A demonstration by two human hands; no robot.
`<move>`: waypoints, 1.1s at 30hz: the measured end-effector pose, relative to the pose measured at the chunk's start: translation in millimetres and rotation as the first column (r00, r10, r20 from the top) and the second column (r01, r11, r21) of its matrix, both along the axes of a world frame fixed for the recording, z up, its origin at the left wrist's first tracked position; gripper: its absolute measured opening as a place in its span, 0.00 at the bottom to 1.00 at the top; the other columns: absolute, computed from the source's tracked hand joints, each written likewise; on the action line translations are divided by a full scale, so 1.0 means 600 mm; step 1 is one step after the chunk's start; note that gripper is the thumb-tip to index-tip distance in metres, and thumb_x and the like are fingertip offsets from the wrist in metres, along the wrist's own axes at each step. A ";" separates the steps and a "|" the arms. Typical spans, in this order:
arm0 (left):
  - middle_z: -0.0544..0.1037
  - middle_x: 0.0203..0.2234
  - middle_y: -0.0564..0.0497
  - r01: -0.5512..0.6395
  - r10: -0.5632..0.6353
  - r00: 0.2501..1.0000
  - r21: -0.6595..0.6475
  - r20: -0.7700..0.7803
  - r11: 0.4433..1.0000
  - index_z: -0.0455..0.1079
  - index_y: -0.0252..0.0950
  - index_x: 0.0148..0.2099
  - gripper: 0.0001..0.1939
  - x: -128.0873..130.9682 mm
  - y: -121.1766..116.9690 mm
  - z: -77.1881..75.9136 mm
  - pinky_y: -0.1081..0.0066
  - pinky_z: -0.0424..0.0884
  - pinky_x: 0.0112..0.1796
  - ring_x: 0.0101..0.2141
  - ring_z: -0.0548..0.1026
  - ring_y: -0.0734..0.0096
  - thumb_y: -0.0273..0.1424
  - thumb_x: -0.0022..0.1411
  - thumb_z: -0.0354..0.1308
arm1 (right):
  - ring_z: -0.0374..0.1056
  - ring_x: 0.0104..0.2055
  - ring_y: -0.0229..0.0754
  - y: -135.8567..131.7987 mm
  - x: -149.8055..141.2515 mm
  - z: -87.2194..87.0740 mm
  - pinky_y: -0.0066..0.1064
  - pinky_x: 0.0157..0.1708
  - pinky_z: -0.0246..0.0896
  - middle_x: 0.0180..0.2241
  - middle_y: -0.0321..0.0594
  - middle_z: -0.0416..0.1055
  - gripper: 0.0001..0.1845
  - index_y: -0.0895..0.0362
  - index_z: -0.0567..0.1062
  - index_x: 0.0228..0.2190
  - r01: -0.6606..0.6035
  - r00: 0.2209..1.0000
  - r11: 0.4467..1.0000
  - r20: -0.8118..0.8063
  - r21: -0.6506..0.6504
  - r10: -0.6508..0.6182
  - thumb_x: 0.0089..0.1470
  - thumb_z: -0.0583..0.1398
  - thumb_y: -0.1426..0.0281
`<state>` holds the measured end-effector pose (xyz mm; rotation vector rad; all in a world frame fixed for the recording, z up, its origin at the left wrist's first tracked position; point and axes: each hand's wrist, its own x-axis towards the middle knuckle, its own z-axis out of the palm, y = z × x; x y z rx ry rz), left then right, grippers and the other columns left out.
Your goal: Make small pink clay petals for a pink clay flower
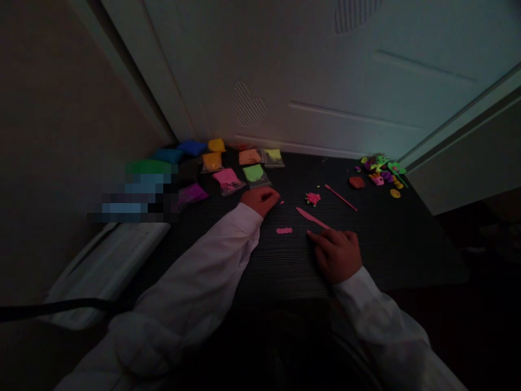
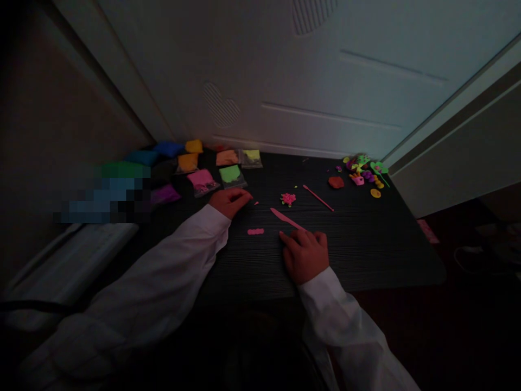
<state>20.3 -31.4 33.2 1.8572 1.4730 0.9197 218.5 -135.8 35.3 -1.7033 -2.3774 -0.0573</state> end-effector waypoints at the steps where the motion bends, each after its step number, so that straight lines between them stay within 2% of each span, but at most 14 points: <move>1: 0.72 0.22 0.52 0.002 -0.002 1.000 -0.002 0.001 1.000 0.69 0.33 0.30 0.13 0.000 0.000 0.000 0.75 0.60 0.26 0.25 0.67 0.74 0.35 0.50 0.47 | 0.57 0.35 0.38 0.000 0.000 0.000 0.35 0.38 0.38 0.32 0.37 0.64 0.15 0.49 0.66 0.40 -0.003 1.000 1.000 0.002 0.002 0.003 0.48 0.49 0.69; 9: 0.72 0.23 0.52 0.003 -0.003 1.000 0.011 -0.004 1.000 0.69 0.33 0.29 0.13 -0.002 0.001 -0.002 0.75 0.61 0.27 0.26 0.68 0.75 0.34 0.50 0.47 | 0.57 0.34 0.38 -0.001 -0.003 -0.001 0.35 0.37 0.39 0.31 0.38 0.65 0.15 0.51 0.67 0.38 -0.024 1.000 0.999 -0.013 0.028 0.025 0.47 0.50 0.70; 23: 0.72 0.22 0.52 0.009 -0.009 1.000 0.005 0.008 1.000 0.69 0.33 0.29 0.13 -0.001 0.003 -0.005 0.76 0.61 0.26 0.25 0.67 0.75 0.35 0.49 0.47 | 0.57 0.35 0.39 0.002 -0.004 0.000 0.36 0.38 0.38 0.32 0.37 0.64 0.16 0.50 0.65 0.40 -0.025 1.000 0.999 0.000 -0.025 0.025 0.47 0.49 0.69; 33: 0.73 0.23 0.52 0.009 -0.008 1.000 0.020 -0.023 1.000 0.69 0.33 0.29 0.13 -0.002 0.001 -0.006 0.75 0.62 0.28 0.26 0.68 0.74 0.35 0.50 0.47 | 0.57 0.35 0.38 -0.001 -0.003 -0.001 0.35 0.38 0.39 0.31 0.37 0.64 0.16 0.51 0.65 0.40 0.016 0.999 1.000 -0.034 0.000 -0.016 0.47 0.49 0.70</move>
